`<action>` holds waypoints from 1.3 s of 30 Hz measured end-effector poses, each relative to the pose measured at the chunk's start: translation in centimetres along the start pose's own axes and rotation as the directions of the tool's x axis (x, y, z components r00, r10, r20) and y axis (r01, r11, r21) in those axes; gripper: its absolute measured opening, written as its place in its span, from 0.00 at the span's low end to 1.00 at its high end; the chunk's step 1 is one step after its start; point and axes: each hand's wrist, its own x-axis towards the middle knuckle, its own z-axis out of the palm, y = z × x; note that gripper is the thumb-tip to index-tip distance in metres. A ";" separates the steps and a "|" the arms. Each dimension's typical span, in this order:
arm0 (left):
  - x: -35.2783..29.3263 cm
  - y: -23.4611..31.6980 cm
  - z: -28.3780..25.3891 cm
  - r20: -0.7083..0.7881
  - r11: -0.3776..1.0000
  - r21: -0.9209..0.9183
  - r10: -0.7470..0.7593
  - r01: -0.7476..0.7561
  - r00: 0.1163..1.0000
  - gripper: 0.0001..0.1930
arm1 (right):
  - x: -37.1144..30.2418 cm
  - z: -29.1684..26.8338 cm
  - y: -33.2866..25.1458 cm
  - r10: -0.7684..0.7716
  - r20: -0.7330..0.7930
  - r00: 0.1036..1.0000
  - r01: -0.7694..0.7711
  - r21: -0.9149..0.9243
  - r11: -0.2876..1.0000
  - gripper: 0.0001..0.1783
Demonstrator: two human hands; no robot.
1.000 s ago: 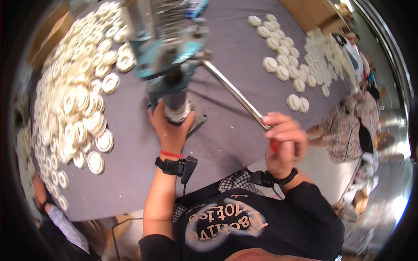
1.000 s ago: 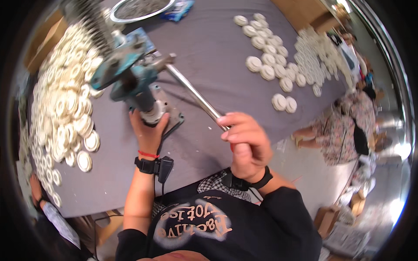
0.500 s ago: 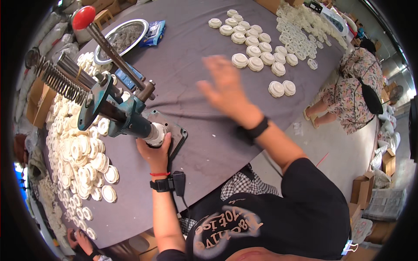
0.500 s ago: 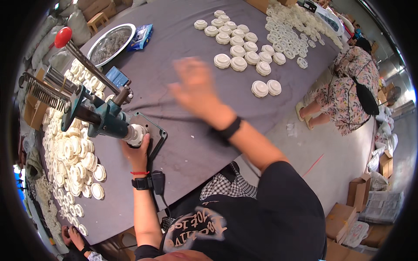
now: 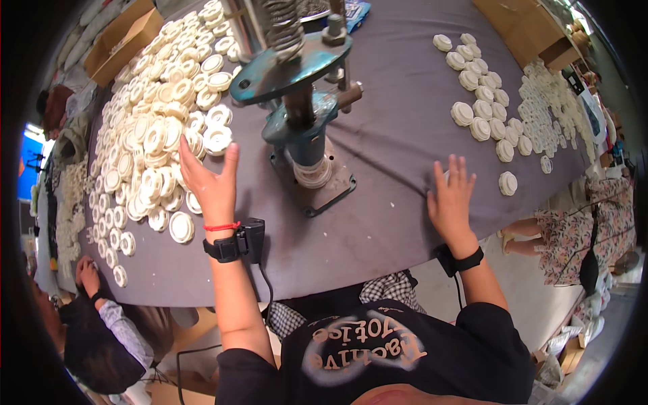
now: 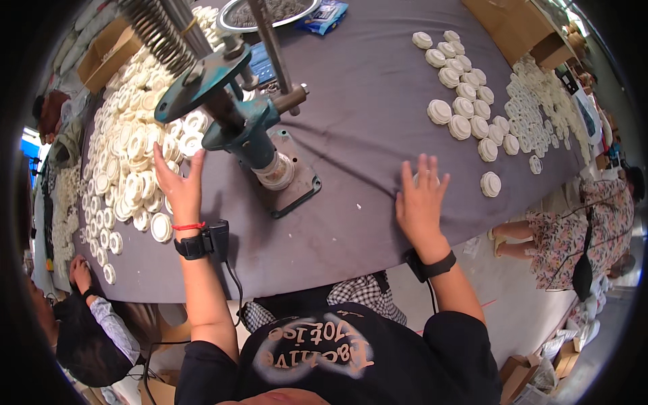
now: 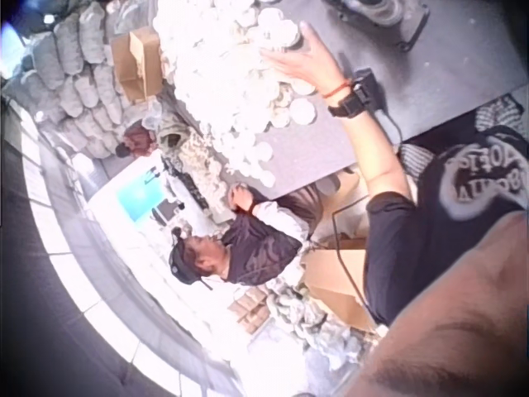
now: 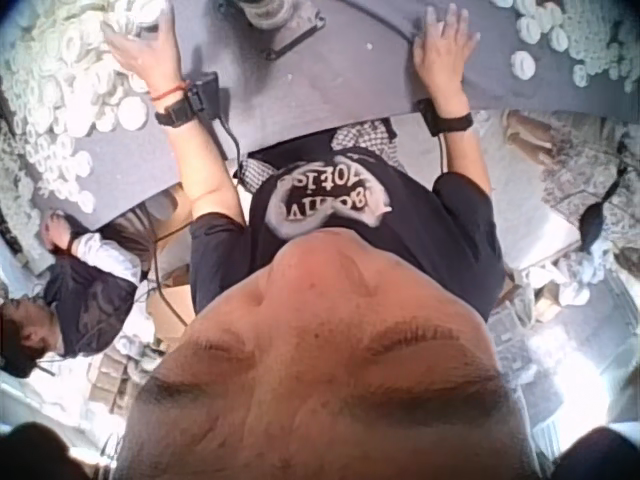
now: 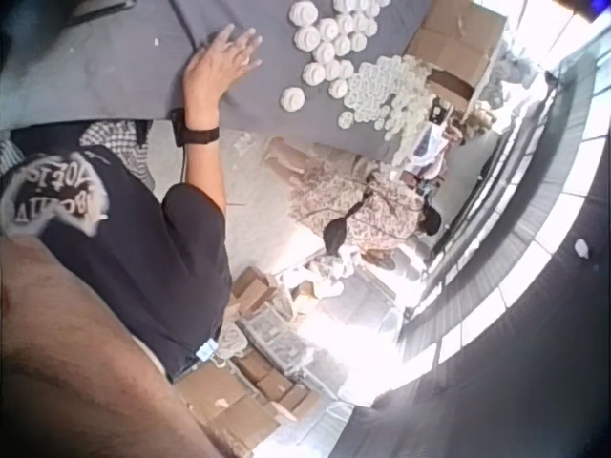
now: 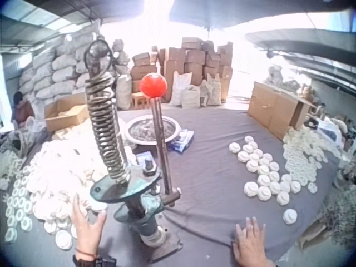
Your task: Using a manual hand press to join or stamp small white plastic/rubber parts.
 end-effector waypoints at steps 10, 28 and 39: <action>-10.3 6.9 -0.6 0.255 0.923 -0.351 0.256 -0.157 0.932 0.36 | 2.0 -2.2 -8.0 -0.022 0.589 0.808 -0.531 0.711 -0.461 0.22; -5.5 3.9 5.6 0.416 0.929 -0.363 0.228 -0.069 0.880 0.37 | 9.8 0.7 -13.2 -0.202 0.539 0.818 -0.542 0.839 0.046 0.25; -8.0 4.9 7.2 0.280 0.949 -0.315 0.094 -0.001 0.956 0.41 | 20.5 -18.2 -14.6 0.347 -0.706 0.617 0.417 0.668 0.617 0.14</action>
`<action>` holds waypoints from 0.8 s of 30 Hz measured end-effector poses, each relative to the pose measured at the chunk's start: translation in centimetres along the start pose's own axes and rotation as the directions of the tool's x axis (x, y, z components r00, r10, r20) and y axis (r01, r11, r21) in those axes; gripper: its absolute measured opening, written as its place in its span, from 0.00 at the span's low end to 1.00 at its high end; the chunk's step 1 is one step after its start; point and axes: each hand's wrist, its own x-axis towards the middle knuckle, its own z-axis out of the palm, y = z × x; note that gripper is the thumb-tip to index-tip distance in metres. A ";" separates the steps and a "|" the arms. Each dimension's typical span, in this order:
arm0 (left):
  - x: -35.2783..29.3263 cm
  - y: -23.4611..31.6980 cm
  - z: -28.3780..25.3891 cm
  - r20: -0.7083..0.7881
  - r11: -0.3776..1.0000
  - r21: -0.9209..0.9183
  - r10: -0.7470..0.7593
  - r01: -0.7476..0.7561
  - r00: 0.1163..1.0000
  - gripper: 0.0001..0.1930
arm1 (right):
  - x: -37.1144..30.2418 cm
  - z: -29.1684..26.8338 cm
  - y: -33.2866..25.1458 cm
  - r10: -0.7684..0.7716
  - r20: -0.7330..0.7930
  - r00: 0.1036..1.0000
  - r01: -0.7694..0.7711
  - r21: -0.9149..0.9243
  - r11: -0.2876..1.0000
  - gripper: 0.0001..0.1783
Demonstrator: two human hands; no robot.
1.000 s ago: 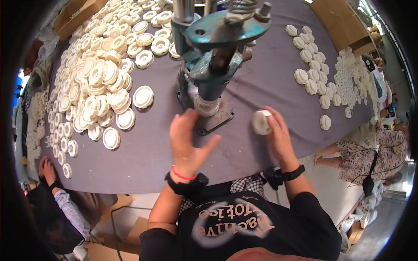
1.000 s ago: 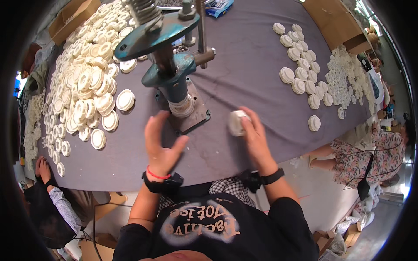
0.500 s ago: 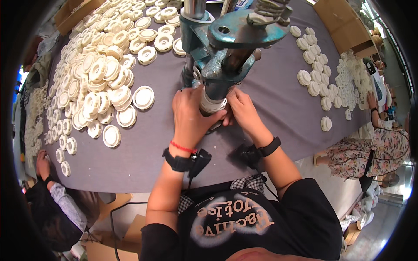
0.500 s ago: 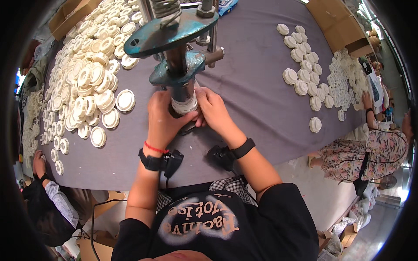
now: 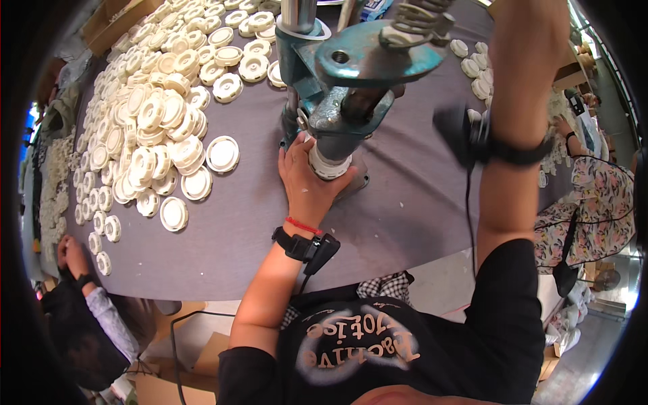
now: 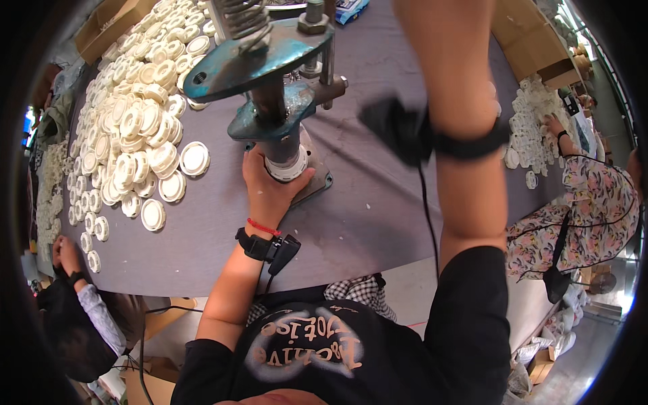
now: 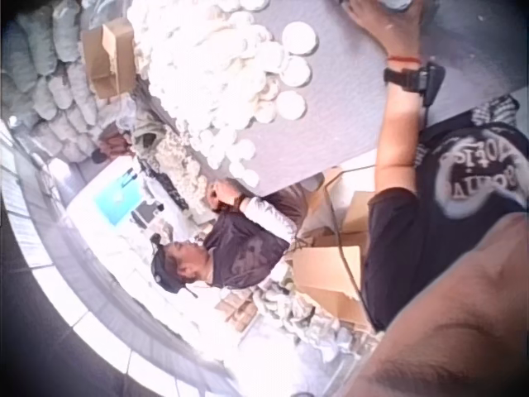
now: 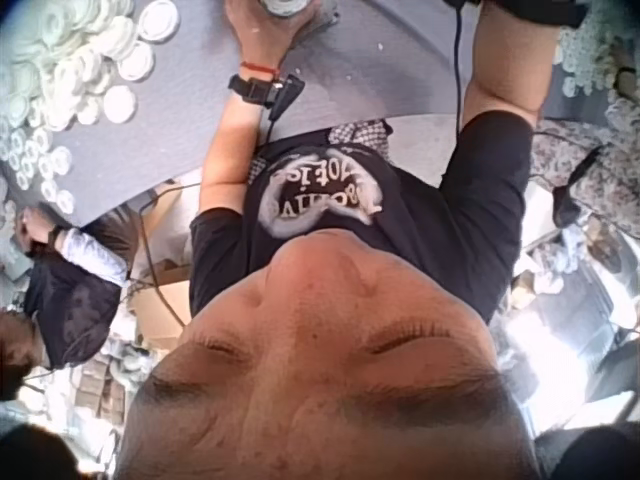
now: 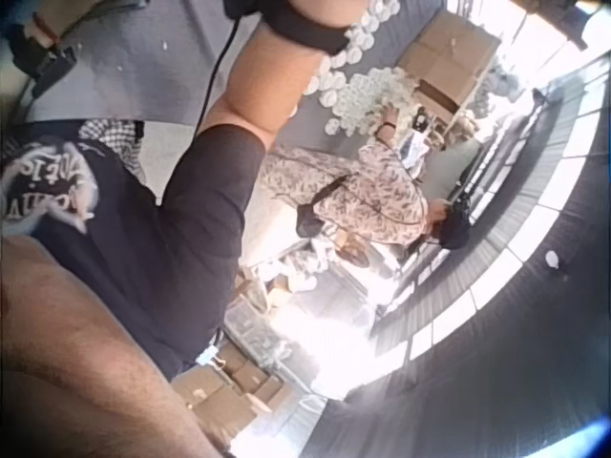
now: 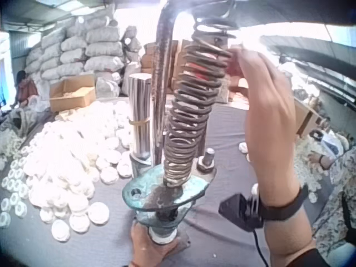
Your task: Using a manual hand press to join or stamp small white plastic/rubber parts.
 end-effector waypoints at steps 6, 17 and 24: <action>-0.5 -0.7 1.0 -0.036 0.999 -0.044 -0.029 0.027 0.999 0.43 | 4.8 -9.2 6.0 0.178 0.580 0.795 -0.372 0.234 0.898 0.25; -0.5 -0.4 1.5 -0.074 0.997 -0.074 0.029 -0.034 0.997 0.50 | -18.7 -13.1 6.2 0.726 0.659 0.198 -0.515 -0.560 0.649 0.45; -0.7 -0.6 0.6 -0.056 0.997 -0.061 0.048 -0.051 0.997 0.52 | -23.7 -10.6 10.2 0.470 0.662 0.584 -0.445 -0.223 0.867 0.37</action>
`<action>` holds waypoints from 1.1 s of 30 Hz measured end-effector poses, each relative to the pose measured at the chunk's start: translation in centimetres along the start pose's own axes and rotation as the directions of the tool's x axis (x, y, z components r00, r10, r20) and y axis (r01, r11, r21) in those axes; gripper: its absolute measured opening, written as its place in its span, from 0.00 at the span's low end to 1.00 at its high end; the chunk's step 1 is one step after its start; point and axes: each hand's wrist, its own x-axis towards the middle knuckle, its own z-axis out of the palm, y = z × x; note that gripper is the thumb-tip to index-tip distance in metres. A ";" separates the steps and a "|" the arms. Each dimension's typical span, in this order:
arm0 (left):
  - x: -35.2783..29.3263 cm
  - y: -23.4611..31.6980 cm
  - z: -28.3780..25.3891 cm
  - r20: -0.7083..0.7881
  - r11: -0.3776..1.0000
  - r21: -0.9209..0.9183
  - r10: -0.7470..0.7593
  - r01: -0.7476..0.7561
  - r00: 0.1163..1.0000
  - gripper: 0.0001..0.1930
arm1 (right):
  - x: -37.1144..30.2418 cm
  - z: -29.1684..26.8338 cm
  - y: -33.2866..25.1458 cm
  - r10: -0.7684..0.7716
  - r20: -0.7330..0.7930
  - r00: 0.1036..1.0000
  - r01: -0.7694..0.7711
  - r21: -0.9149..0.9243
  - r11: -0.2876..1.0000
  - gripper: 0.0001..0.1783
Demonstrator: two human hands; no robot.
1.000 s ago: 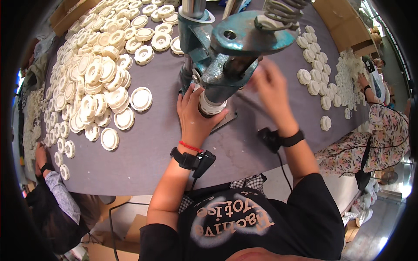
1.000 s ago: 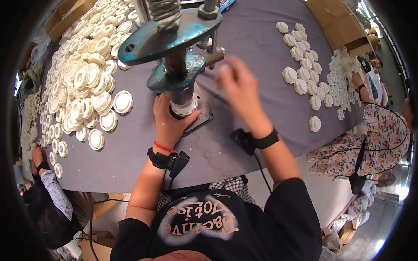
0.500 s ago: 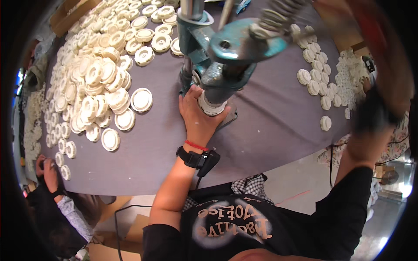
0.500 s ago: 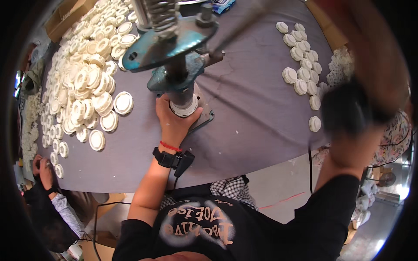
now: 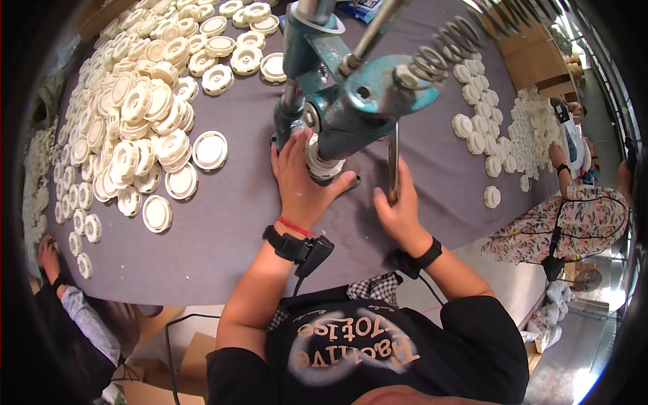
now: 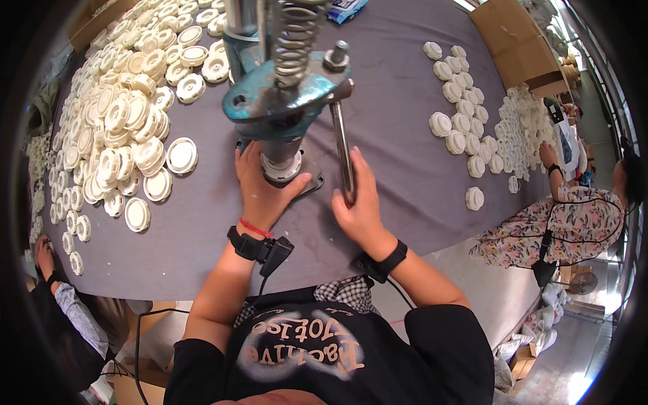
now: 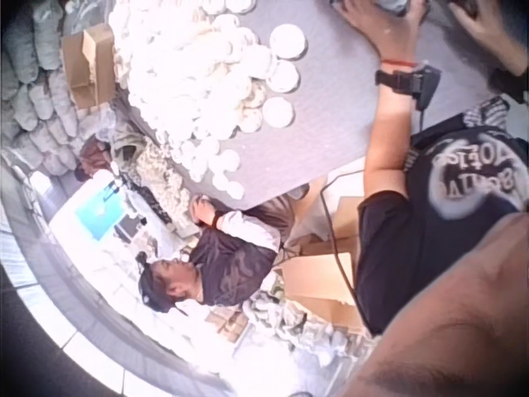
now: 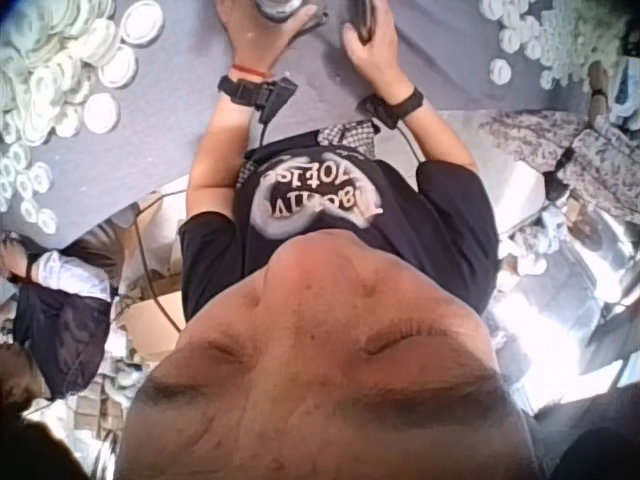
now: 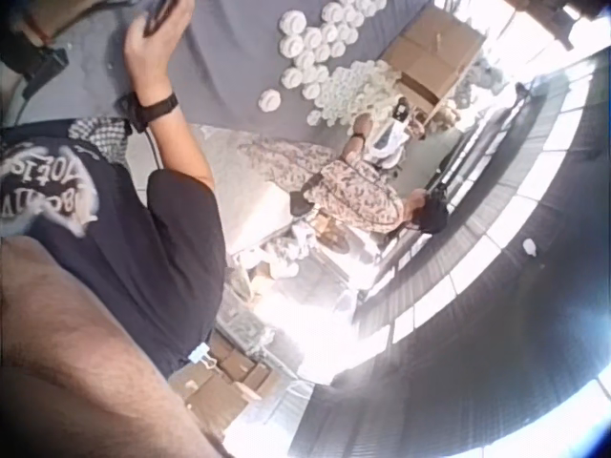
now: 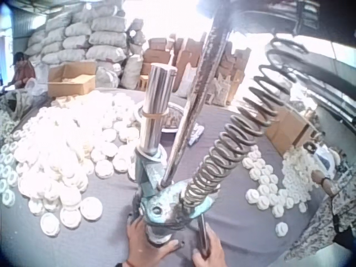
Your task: Using a manual hand press to join or stamp small white plastic/rubber parts.
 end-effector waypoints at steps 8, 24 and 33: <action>0.2 -0.2 -0.5 0.007 0.997 0.053 0.063 -0.064 0.998 0.40 | 1.8 -8.9 -10.9 -0.542 -0.416 0.730 0.677 0.329 0.659 0.27; 1.6 0.7 -0.7 0.094 0.994 -0.081 0.081 -0.073 0.992 0.30 | 13.8 -15.1 11.9 -0.009 -0.279 0.960 -0.264 -0.921 0.287 0.35; 3.1 1.5 -6.2 0.136 0.925 0.327 0.157 -0.194 0.978 0.41 | 3.5 -5.9 3.7 -0.228 0.165 0.960 0.277 -0.398 0.875 0.30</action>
